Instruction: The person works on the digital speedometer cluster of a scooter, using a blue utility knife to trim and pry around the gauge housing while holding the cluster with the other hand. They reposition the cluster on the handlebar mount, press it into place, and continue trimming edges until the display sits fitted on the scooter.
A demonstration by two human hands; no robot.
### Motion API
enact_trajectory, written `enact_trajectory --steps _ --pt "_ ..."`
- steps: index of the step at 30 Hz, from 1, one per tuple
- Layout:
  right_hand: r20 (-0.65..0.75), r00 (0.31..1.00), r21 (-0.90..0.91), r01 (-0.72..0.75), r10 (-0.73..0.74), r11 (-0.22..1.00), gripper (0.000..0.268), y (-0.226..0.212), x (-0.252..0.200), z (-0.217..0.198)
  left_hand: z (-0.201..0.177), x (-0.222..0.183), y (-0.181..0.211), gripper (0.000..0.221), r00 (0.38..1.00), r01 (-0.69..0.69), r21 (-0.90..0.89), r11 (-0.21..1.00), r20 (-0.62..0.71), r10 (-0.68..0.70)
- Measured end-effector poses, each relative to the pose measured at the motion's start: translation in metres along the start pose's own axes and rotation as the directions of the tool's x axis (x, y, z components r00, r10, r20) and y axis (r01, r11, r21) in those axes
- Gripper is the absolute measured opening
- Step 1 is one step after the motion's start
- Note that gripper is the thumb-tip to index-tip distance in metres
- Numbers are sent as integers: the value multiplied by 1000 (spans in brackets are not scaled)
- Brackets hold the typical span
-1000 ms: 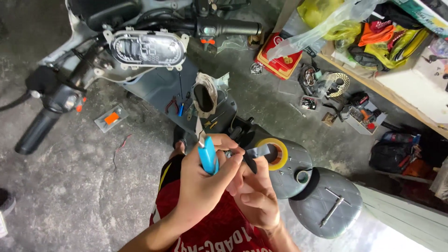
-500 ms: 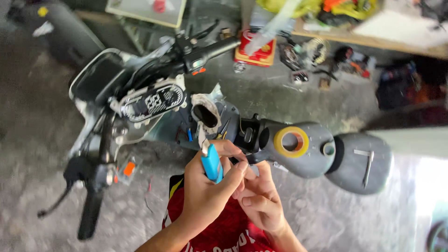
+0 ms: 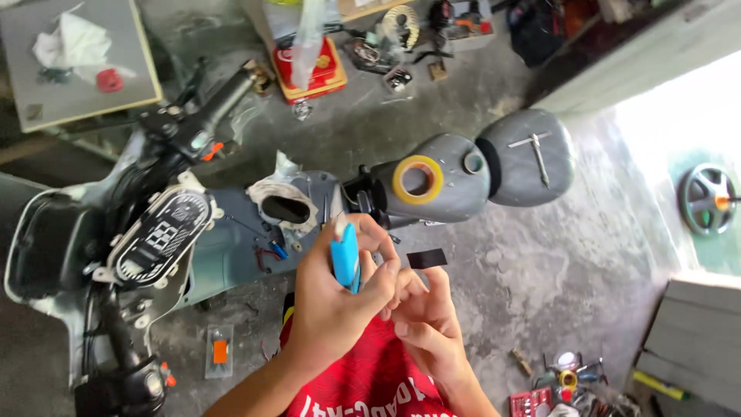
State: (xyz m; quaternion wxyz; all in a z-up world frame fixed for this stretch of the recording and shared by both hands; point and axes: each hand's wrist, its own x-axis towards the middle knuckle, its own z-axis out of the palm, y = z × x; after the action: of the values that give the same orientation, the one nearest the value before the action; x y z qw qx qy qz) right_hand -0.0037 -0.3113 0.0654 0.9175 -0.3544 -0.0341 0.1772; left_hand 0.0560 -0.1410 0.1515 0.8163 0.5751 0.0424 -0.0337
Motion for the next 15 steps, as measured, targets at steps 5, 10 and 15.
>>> enact_trajectory --steps 5,10,15 --pt "-29 992 3 122 -122 993 86 -14 -13 -2 26 7 3 27 988 28 107 994 147 -44" --pt "-203 965 4 169 -165 986 86 -23 -35 -12 67 3 -7 30 947 167 115 979 259 -192" --pt "-206 928 -27 313 -311 949 68 -25 -76 -49 120 -3 -40 25 908 220 133 966 334 -253"
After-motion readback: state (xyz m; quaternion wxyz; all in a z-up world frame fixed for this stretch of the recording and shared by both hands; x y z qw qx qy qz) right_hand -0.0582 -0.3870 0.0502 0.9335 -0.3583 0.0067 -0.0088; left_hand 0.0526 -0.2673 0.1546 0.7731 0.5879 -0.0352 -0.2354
